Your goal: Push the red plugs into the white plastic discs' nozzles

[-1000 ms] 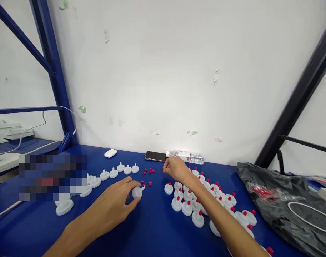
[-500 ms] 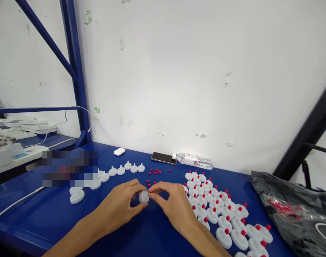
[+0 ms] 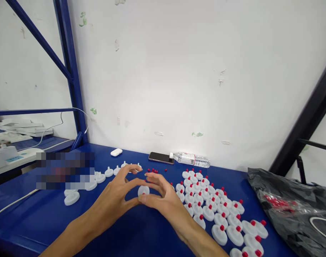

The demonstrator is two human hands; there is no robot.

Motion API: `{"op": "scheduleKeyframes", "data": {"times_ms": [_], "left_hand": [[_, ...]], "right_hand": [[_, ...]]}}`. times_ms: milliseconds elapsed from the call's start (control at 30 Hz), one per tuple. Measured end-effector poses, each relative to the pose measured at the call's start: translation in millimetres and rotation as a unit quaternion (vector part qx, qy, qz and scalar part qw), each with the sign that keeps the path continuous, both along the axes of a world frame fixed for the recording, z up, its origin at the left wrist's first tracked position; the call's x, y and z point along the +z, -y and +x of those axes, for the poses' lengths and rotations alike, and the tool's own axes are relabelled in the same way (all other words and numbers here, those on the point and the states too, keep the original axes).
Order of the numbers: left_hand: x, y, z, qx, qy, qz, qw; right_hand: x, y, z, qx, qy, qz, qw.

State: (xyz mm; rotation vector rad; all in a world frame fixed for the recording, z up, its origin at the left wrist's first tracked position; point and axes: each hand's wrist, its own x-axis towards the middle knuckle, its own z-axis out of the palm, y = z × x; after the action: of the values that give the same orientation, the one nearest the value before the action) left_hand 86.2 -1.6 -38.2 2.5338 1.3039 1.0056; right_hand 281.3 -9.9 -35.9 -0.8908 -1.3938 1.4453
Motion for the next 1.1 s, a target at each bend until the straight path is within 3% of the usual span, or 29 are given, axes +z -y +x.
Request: {"op": "scheduleKeyframes", "data": {"times_ms": [133,467,567,667,767,900,1100], "left_hand": [[-2.6,1,5,-0.017,0.002,0.018,1.0],[0.3,-1,7,-0.038,-0.041,-0.015,0.998],[-0.3,-1,6,-0.026,-0.069,-0.036,0.997],[-3.4,-2,6,-0.005,-0.105,-0.07,0.992],[-3.5,-3,5,0.019,-0.141,-0.103,0.984],[8.9,-2,-17,0.089,-0.196,-0.104,0.971],[37.9,11,-97,0.32,-0.279,-0.1,0.9]], "right_hand": [[-2.9,1,-2,0.063,-0.047,-0.029,0.996],[-13.9,-5,-2,0.049,-0.002,-0.065,0.997],[-20.0,-6,-2,-0.003,0.114,0.035,0.993],[-26.8,-6,0,-0.082,0.277,0.225,0.931],[-29.1,-6,2,-0.084,0.366,0.294,0.879],[-27.2,-2,2,-0.067,0.404,0.31,0.858],[-26.8,2,0,-0.069,0.431,0.327,0.838]]}}
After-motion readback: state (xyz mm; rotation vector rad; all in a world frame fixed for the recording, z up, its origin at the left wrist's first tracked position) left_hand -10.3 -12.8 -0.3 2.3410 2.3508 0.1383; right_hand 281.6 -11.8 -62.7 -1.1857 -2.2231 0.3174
